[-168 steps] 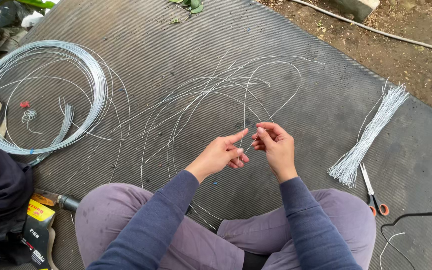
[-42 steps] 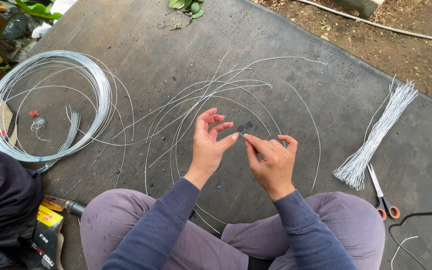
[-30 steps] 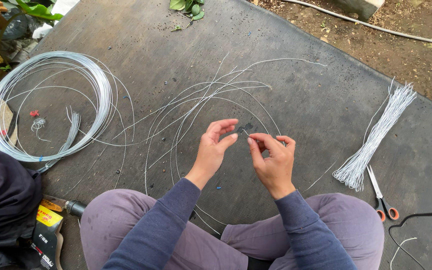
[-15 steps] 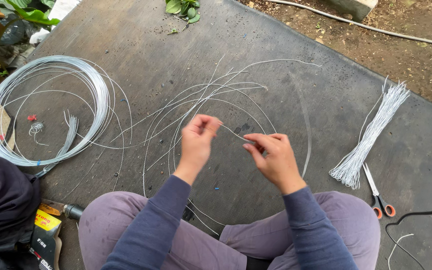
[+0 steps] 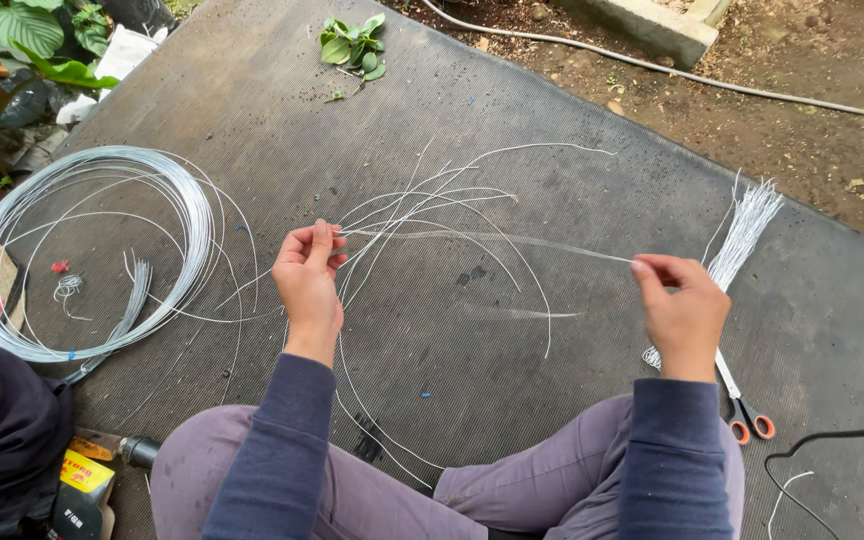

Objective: The person sits on the ground and cuts lengths of wire from a coil using scissors, placing the cut pieces aside. They then gather the cut wire pieces into a bundle and wrap a wire strand around the bundle to secure it.

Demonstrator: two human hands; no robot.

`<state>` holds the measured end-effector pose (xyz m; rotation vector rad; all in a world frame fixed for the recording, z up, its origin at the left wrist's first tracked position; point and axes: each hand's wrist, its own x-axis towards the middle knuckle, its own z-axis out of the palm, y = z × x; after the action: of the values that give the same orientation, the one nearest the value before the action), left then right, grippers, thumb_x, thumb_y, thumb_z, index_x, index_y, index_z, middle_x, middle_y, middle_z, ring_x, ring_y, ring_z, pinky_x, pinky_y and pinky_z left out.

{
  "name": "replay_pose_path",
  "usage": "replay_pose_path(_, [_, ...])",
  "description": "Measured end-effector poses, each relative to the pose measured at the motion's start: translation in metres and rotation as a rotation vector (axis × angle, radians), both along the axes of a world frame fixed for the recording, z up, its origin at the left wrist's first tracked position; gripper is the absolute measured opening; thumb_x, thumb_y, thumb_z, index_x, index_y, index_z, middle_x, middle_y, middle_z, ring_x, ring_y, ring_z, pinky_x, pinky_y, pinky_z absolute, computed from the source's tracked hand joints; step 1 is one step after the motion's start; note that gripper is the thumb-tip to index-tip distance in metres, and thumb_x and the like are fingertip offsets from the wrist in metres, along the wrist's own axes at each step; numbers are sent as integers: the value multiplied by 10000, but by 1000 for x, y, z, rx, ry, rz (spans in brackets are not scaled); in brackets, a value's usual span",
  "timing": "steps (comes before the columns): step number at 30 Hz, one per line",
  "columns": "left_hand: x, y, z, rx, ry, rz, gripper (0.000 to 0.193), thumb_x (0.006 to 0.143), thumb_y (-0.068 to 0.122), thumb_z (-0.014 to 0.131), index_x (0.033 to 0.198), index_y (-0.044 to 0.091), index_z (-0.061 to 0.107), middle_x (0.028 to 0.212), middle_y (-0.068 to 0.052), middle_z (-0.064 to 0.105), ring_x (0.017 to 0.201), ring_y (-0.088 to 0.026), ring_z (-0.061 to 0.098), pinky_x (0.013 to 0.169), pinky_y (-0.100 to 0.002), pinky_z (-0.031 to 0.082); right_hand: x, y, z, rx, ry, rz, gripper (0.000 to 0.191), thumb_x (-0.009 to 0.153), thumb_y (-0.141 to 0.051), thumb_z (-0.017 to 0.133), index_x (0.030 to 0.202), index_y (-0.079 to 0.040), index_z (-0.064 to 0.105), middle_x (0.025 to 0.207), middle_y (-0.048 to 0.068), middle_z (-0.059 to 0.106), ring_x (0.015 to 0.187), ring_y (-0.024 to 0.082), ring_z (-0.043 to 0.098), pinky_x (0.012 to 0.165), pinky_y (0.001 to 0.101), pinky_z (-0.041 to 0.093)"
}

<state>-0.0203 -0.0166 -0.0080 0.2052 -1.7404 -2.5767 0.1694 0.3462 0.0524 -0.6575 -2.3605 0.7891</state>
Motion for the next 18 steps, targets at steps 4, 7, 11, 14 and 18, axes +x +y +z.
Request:
replay_pose_path(4, [0, 2, -3, -115, 2, -37, 133, 1003, 196, 675, 984, 65, 683, 950, -20, 746, 801, -72, 659, 696, -231, 543, 0, 16, -6, -391, 84, -181, 313, 1009, -333, 773, 1034, -21, 787, 875, 42, 749, 736, 132, 702, 670, 273, 544])
replay_pose_path(7, [6, 12, -9, -280, -30, -193, 142, 972, 200, 699, 958, 59, 714, 900, -11, 739, 769, -71, 643, 673, -240, 528, -3, 19, -8, -737, 174, -152, 391, 996, -387, 711, 990, 2, 752, 797, 7, 725, 665, 126, 718, 629, 275, 589])
replay_pose_path(11, [23, 28, -17, -620, -28, -472, 163, 920, 220, 752, 929, 58, 757, 816, -42, 712, 718, -113, 626, 663, -280, 524, -6, 24, -10, -920, 279, -183, 440, 1004, -428, 699, 1038, 9, 738, 629, -35, 500, 521, 89, 571, 536, 260, 511])
replay_pose_path(14, [39, 42, -22, -855, 48, -632, 182, 883, 253, 762, 923, 76, 749, 784, -20, 739, 714, -119, 683, 681, -291, 553, -7, 30, -12, -1030, 347, -112, 469, 996, -429, 730, 1108, 26, 722, 635, -82, 376, 503, 32, 368, 497, 243, 389])
replay_pose_path(18, [59, 55, -30, -847, 30, -792, 183, 899, 254, 746, 908, 71, 734, 802, -18, 741, 736, -119, 693, 698, -301, 563, -5, 37, -14, -1103, 296, -62, 539, 992, -472, 690, 1185, 32, 683, 644, -88, 342, 518, 32, 286, 488, 240, 265])
